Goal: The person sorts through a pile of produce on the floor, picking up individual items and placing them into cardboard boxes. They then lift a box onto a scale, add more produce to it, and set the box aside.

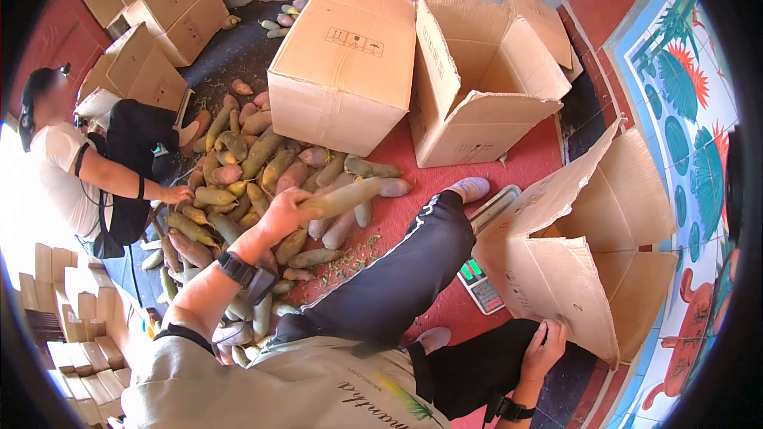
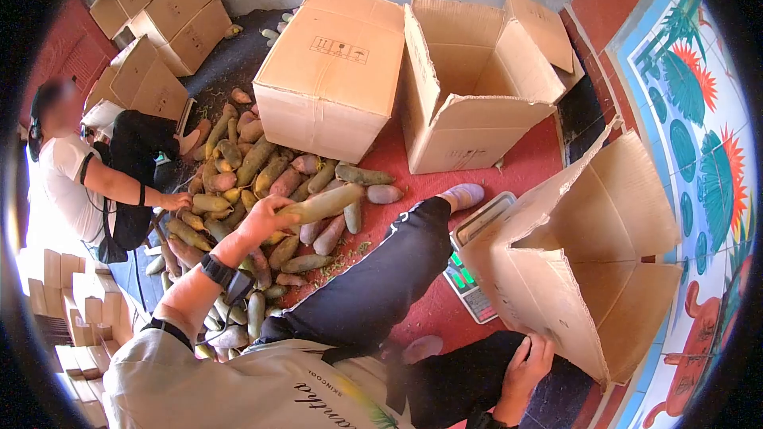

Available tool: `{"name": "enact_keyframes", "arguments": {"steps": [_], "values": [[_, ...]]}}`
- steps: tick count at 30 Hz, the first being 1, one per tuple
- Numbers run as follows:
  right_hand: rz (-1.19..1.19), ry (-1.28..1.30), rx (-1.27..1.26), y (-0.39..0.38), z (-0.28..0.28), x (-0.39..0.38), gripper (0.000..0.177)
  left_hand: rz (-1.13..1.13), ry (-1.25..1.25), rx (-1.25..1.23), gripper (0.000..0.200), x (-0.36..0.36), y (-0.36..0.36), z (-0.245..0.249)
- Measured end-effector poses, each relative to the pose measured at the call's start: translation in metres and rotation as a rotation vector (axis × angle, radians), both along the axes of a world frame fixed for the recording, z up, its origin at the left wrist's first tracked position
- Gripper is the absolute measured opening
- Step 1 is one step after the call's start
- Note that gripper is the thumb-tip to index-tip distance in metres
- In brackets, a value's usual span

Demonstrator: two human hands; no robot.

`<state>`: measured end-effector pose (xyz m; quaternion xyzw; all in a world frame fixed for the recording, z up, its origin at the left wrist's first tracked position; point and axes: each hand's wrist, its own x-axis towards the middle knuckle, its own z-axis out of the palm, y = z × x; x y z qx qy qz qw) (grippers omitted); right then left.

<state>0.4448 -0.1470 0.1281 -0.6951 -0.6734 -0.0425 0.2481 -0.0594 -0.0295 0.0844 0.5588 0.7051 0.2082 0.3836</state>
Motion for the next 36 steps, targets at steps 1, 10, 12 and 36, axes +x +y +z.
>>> {"name": "enact_keyframes", "arguments": {"steps": [1, 10, 12, 36], "values": [[0.005, -0.002, 0.005, 0.001, 0.006, -0.006, 0.007, 0.019, -0.215, -0.011, 0.038, 0.017, 0.001, 0.023], [0.306, 0.224, 0.101, 0.014, 0.074, -0.085, 0.044, -0.657, -0.925, -0.289, 0.041, 0.123, -0.014, 0.071], [0.372, 0.31, 0.052, 0.013, 0.075, -0.095, 0.053, -0.806, -0.881, -0.22, 0.041, 0.141, -0.02, 0.072], [-0.297, -0.208, 0.403, 0.032, 0.109, 0.063, 0.023, -0.712, 0.77, -0.494, 0.031, -0.056, -0.076, -0.148]]}}
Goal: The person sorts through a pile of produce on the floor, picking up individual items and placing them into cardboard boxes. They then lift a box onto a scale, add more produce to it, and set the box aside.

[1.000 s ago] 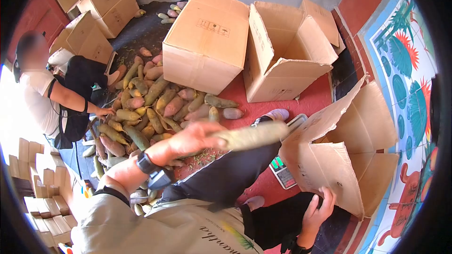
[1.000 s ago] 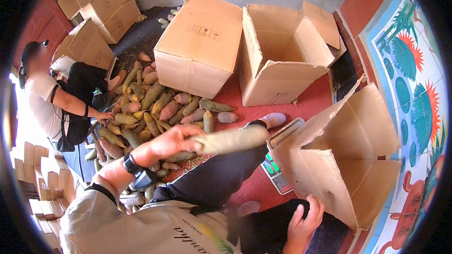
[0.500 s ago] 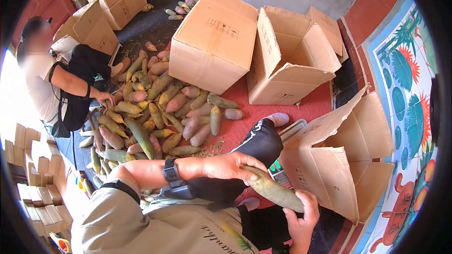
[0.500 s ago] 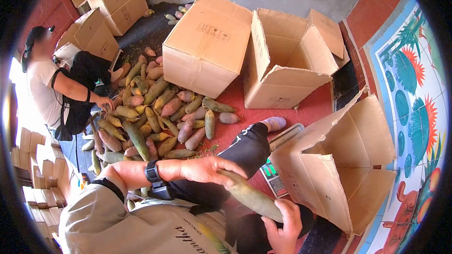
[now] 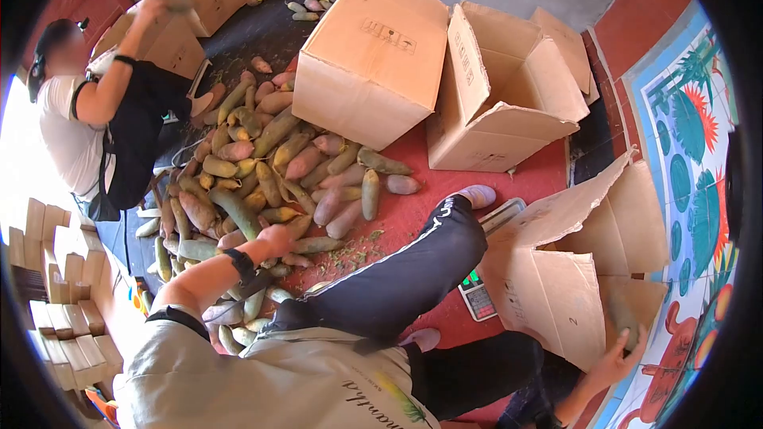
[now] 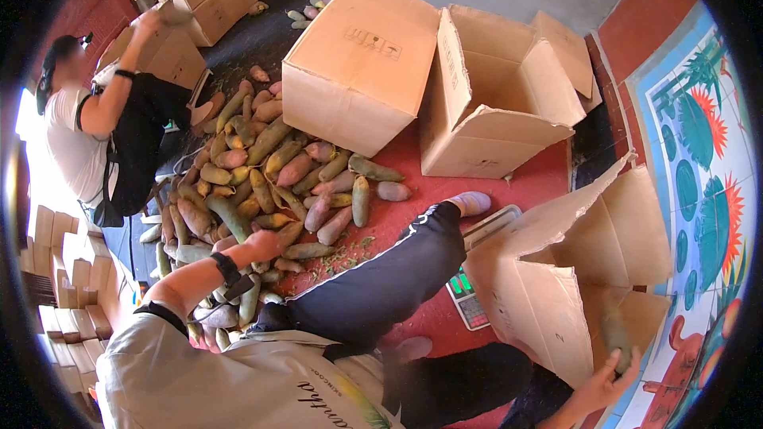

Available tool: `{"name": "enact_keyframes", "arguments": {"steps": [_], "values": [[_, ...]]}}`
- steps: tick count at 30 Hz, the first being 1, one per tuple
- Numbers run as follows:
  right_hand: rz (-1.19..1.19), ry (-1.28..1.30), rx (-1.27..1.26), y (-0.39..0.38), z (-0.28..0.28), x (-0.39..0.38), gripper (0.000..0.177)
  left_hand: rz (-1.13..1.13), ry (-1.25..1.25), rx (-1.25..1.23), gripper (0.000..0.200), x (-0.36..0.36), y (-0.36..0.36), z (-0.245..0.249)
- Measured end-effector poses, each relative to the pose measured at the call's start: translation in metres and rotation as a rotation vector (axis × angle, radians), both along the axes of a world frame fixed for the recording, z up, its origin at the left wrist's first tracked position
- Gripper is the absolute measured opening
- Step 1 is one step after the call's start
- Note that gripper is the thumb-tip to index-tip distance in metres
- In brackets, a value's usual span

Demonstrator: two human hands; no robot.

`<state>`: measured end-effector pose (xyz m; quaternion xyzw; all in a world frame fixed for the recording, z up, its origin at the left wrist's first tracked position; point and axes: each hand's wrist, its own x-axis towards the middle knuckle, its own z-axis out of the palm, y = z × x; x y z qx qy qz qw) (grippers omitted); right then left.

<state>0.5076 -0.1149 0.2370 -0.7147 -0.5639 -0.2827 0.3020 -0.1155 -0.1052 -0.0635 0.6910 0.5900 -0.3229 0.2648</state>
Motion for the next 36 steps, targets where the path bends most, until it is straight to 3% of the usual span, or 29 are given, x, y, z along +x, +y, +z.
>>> {"name": "enact_keyframes", "arguments": {"steps": [1, 2, 5, 11, 14, 17, 20, 24, 33, 36], "values": [[0.05, 0.234, -0.005, 0.005, -0.009, -0.006, 0.025, 0.243, -0.001, -0.028, 0.031, 0.006, -0.016, 0.016], [0.056, 0.234, -0.01, 0.006, -0.013, 0.001, 0.025, 0.487, -0.003, -0.056, 0.032, 0.012, -0.029, 0.033], [0.108, 0.346, -0.037, 0.004, -0.016, 0.018, 0.019, 0.412, 0.021, -0.212, 0.035, -0.01, -0.063, 0.015], [0.061, 0.354, -0.062, 0.004, -0.019, 0.014, 0.023, 0.72, 0.067, -0.1, 0.037, -0.029, -0.1, -0.003], [0.048, 0.29, -0.091, 0.001, -0.018, 0.013, 0.023, 0.762, 0.067, 0.014, 0.038, -0.022, -0.106, -0.009], [0.016, 0.298, -0.105, 0.002, -0.015, 0.008, 0.025, 0.636, 0.103, 0.0, 0.036, -0.023, -0.106, -0.024], [0.029, 0.23, -0.092, 0.003, -0.012, 0.003, 0.023, 0.579, 0.158, -0.002, 0.033, -0.035, -0.119, -0.073], [-0.002, 0.221, -0.108, 0.003, -0.013, -0.001, 0.024, 0.474, 0.189, -0.071, 0.03, -0.023, -0.119, -0.052], [0.057, 0.234, -0.1, 0.002, -0.014, 0.003, 0.025, 0.186, 0.18, 0.125, 0.026, -0.018, -0.128, -0.052], [0.044, 0.222, -0.103, 0.002, -0.014, 0.002, 0.025, 0.209, 0.11, -0.051, 0.025, -0.02, -0.122, -0.054]]}}
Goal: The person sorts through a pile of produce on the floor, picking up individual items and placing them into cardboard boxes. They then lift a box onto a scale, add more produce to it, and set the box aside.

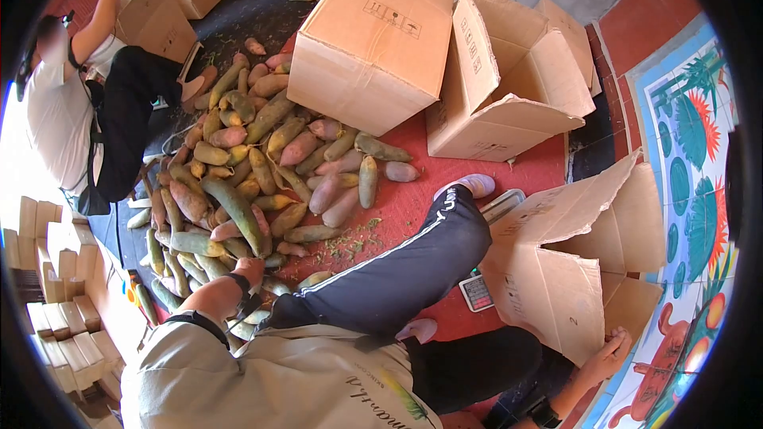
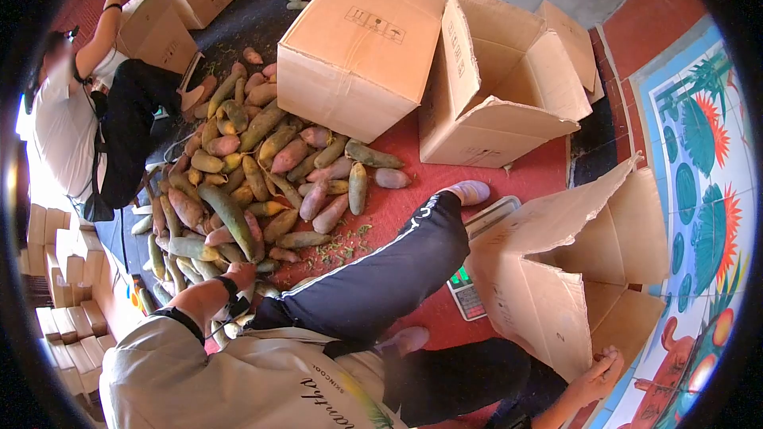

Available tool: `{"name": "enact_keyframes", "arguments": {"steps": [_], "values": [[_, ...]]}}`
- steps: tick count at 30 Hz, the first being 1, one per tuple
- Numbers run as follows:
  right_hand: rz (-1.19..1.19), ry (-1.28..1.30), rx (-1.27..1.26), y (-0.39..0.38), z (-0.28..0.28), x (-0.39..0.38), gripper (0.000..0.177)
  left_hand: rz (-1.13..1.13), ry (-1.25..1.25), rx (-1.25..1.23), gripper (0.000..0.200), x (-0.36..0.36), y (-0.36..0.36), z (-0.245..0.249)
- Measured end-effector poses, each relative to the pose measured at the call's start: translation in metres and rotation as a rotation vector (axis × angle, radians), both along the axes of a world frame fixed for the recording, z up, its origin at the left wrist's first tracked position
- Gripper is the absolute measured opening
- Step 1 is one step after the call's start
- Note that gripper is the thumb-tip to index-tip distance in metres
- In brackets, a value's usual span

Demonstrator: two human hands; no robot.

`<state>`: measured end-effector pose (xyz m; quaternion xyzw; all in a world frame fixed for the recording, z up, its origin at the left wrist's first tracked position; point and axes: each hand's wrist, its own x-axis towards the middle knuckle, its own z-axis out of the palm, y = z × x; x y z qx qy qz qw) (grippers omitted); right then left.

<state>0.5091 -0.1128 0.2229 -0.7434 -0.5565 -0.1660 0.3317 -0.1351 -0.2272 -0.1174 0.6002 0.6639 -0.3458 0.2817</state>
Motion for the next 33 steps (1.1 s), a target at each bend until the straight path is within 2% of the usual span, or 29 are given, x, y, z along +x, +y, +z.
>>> {"name": "enact_keyframes", "arguments": {"steps": [2, 6, 8, 11, 15, 19, 22, 25, 27, 28, 30, 31, 33], "values": [[-0.014, -0.014, -0.001, -0.001, 0.0, 0.0, 0.025, 0.072, -0.039, -0.109, 0.025, 0.005, 0.002, 0.005], [-0.014, -0.02, -0.015, 0.0, 0.001, -0.003, 0.024, 0.089, -0.083, -0.017, 0.024, 0.009, 0.002, 0.015], [-0.022, -0.015, -0.013, 0.0, 0.002, -0.003, 0.024, -0.205, -0.125, -0.124, 0.026, 0.008, 0.004, 0.018], [0.01, 0.026, 0.002, 0.0, 0.001, -0.002, 0.024, -0.148, -0.076, -0.123, 0.028, 0.016, 0.002, 0.028], [0.0, 0.003, 0.018, -0.001, -0.002, -0.004, 0.024, -0.03, -0.093, -0.188, 0.035, 0.008, -0.014, -0.012], [-0.019, 0.013, -0.026, -0.001, 0.001, -0.006, 0.024, -0.074, -0.186, -0.154, 0.041, 0.016, 0.005, 0.032], [0.023, 0.005, -0.001, 0.0, -0.002, -0.003, 0.024, -0.035, -0.185, -0.253, 0.045, 0.015, 0.031, 0.049], [-0.005, 0.0, 0.016, 0.001, 0.001, -0.012, 0.023, -0.012, -0.16, -0.095, 0.047, 0.026, 0.074, 0.085], [-0.009, -0.012, 0.025, -0.001, -0.002, -0.009, 0.022, 0.057, -0.244, 0.115, 0.046, 0.028, 0.098, 0.107], [-0.011, -0.022, 0.026, -0.002, -0.003, -0.008, 0.021, 0.052, -0.244, 0.12, 0.046, 0.025, 0.108, 0.107], [-0.01, -0.029, 0.028, -0.003, -0.001, -0.01, 0.02, 0.11, -0.403, 0.402, 0.045, 0.021, 0.124, 0.108], [-0.006, -0.037, 0.023, -0.004, 0.0, -0.013, 0.018, 0.105, -0.404, 0.405, 0.045, 0.021, 0.131, 0.111], [-0.021, -0.058, 0.017, -0.006, 0.003, -0.018, 0.017, 0.32, -0.566, 0.662, 0.048, 0.027, 0.147, 0.12]]}}
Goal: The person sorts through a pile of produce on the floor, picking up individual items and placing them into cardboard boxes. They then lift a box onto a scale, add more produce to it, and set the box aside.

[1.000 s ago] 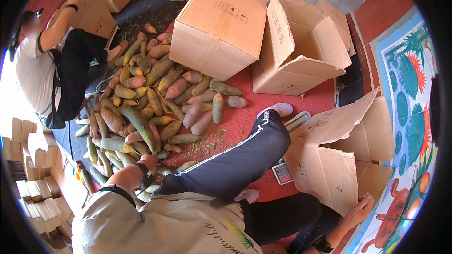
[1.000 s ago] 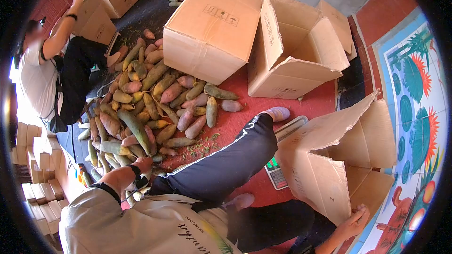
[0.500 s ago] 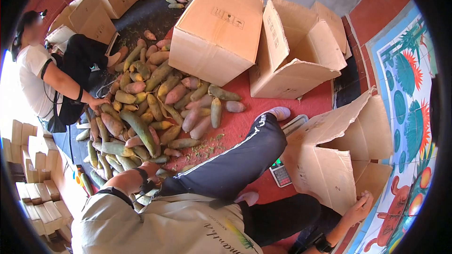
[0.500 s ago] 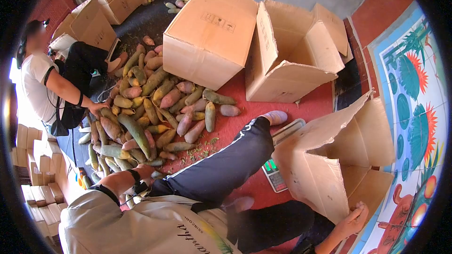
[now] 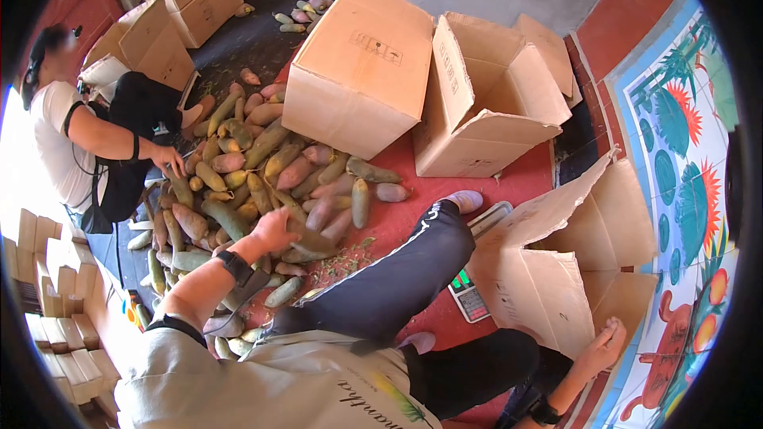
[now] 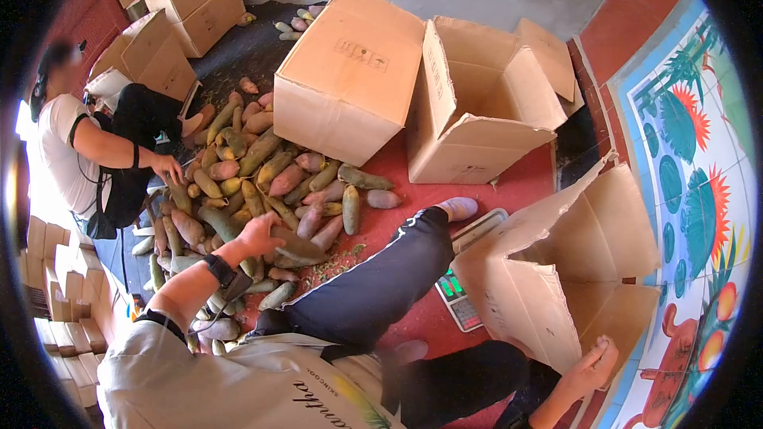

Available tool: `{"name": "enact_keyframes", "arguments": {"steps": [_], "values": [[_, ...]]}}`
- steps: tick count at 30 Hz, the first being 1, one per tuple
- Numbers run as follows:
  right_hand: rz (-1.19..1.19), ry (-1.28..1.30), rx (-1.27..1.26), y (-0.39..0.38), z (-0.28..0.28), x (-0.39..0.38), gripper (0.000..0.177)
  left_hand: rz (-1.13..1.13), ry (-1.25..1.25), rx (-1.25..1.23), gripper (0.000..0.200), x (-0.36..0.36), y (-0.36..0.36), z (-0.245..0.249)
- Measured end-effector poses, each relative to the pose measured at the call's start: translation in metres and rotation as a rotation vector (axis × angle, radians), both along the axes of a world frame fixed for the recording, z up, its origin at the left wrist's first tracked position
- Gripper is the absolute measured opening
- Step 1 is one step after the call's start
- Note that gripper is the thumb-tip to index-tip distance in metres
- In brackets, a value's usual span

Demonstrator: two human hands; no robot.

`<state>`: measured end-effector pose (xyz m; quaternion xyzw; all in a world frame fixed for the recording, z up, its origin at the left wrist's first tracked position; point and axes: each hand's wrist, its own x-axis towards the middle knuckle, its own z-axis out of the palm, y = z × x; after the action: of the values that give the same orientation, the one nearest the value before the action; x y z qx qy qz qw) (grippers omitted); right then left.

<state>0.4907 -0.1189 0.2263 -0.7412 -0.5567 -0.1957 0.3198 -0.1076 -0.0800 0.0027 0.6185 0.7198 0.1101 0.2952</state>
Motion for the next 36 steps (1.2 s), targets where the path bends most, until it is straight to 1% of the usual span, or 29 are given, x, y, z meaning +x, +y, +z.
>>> {"name": "enact_keyframes", "arguments": {"steps": [1, 2, 3, 4, 5, 6, 7, 8, 9, 10, 11, 13, 15, 16, 18, 19, 21, 22, 24, 25, 27, 28, 29, 31, 32, 33, 35, 36], "values": [[-0.01, -0.021, -0.01, -0.001, 0.002, -0.003, 0.017, -0.004, -0.003, 0.002, 0.048, 0.007, 0.008, 0.014], [-0.013, -0.024, -0.009, -0.001, 0.006, -0.008, 0.017, 0.116, -0.094, 0.082, 0.045, 0.015, 0.016, 0.031], [-0.008, -0.197, 0.003, -0.001, 0.009, -0.013, 0.017, 0.238, -0.185, 0.162, 0.043, 0.021, 0.022, 0.045], [-0.003, -0.37, 0.016, -0.001, 0.012, -0.02, 0.017, 0.237, -0.188, 0.166, 0.043, 0.024, 0.027, 0.05], [-0.004, -0.371, 0.02, -0.002, 0.015, -0.026, 0.017, 0.301, -0.408, 0.229, 0.038, 0.027, 0.032, 0.054], [0.052, -0.422, 0.033, -0.004, 0.016, -0.034, 0.017, 0.363, -0.628, 0.289, 0.033, 0.03, 0.035, 0.059], [0.107, -0.471, 0.046, -0.005, 0.017, -0.042, 0.018, 0.362, -0.627, 0.292, 0.033, 0.037, 0.037, 0.077], [0.107, -0.47, 0.046, -0.006, 0.016, -0.05, 0.018, 0.389, -0.882, 0.237, 0.029, 0.048, 0.035, 0.102], [0.183, -0.433, 0.034, -0.007, 0.015, -0.058, 0.019, 0.411, -1.134, 0.178, 0.025, 0.057, 0.035, 0.118], [0.258, -0.395, 0.022, -0.007, 0.013, -0.067, 0.02, 0.36, -1.237, 0.153, 0.025, 0.061, 0.036, 0.121], [0.255, -0.392, 0.023, -0.008, 0.011, -0.075, 0.02, 0.357, -1.234, 0.153, 0.025, 0.068, 0.035, 0.127], [0.393, -0.382, -0.041, -0.008, 0.006, -0.091, 0.027, 0.247, -1.455, 0.064, 0.026, 0.086, 0.033, 0.144], [0.527, -0.354, -0.036, -0.005, 0.0, -0.109, 0.036, 0.162, -1.501, -0.074, 0.026, 0.1, 0.03, 0.16], [0.582, -0.339, -0.059, -0.005, 0.0, -0.121, 0.044, 0.122, -1.491, -0.088, 0.027, 0.108, 0.029, 0.164], [0.697, -0.354, -0.129, -0.001, 0.005, -0.141, 0.054, 0.029, -1.495, -0.111, 0.031, 0.125, 0.026, 0.17], [0.727, -0.346, -0.203, -0.002, 0.006, -0.148, 0.058, -0.022, -1.51, -0.182, 0.031, 0.133, 0.025, 0.18], [0.805, -0.269, -0.218, 0.001, -0.006, -0.149, 0.062, -0.133, -1.508, -0.207, 0.029, 0.145, 0.025, 0.178], [0.783, -0.267, -0.232, -0.004, -0.008, -0.146, 0.062, -0.145, -1.512, -0.232, 0.029, 0.15, 0.026, 0.179], [0.719, -0.144, -0.28, -0.011, -0.01, -0.141, 0.061, -0.166, -1.458, -0.247, 0.045, 0.155, 0.028, 0.184], [0.704, -0.142, -0.284, -0.012, -0.008, -0.138, 0.061, -0.177, -1.458, -0.261, 0.045, 0.159, 0.028, 0.186], [0.663, -0.28, -0.117, -0.014, 0.001, -0.13, 0.061, -0.201, -1.458, -0.193, 0.05, 0.168, 0.027, 0.19], [0.623, -0.315, -0.105, -0.018, 0.006, -0.123, 0.06, -0.238, -1.421, -0.175, 0.054, 0.17, 0.028, 0.194], [0.593, -0.33, -0.063, -0.018, 0.011, -0.116, 0.061, -0.245, -1.457, -0.166, 0.051, 0.172, 0.03, 0.196], [0.413, -0.309, -0.062, -0.026, 0.02, -0.1, 0.061, -0.236, -1.468, -0.159, 0.049, 0.168, 0.037, 0.192], [0.337, -0.251, -0.018, -0.025, 0.026, -0.094, 0.061, -0.186, -1.462, -0.121, 0.039, 0.166, 0.039, 0.187], [0.262, -0.192, 0.025, -0.023, 0.033, -0.088, 0.061, -0.188, -1.465, -0.125, 0.039, 0.163, 0.04, 0.183], [0.134, -0.132, 0.092, -0.025, 0.036, -0.066, 0.059, -0.117, -1.342, -0.132, 0.029, 0.152, 0.042, 0.173], [0.078, -0.115, 0.103, -0.024, 0.038, -0.059, 0.056, -0.047, -1.327, -0.117, 0.021, 0.149, 0.041, 0.167]]}}
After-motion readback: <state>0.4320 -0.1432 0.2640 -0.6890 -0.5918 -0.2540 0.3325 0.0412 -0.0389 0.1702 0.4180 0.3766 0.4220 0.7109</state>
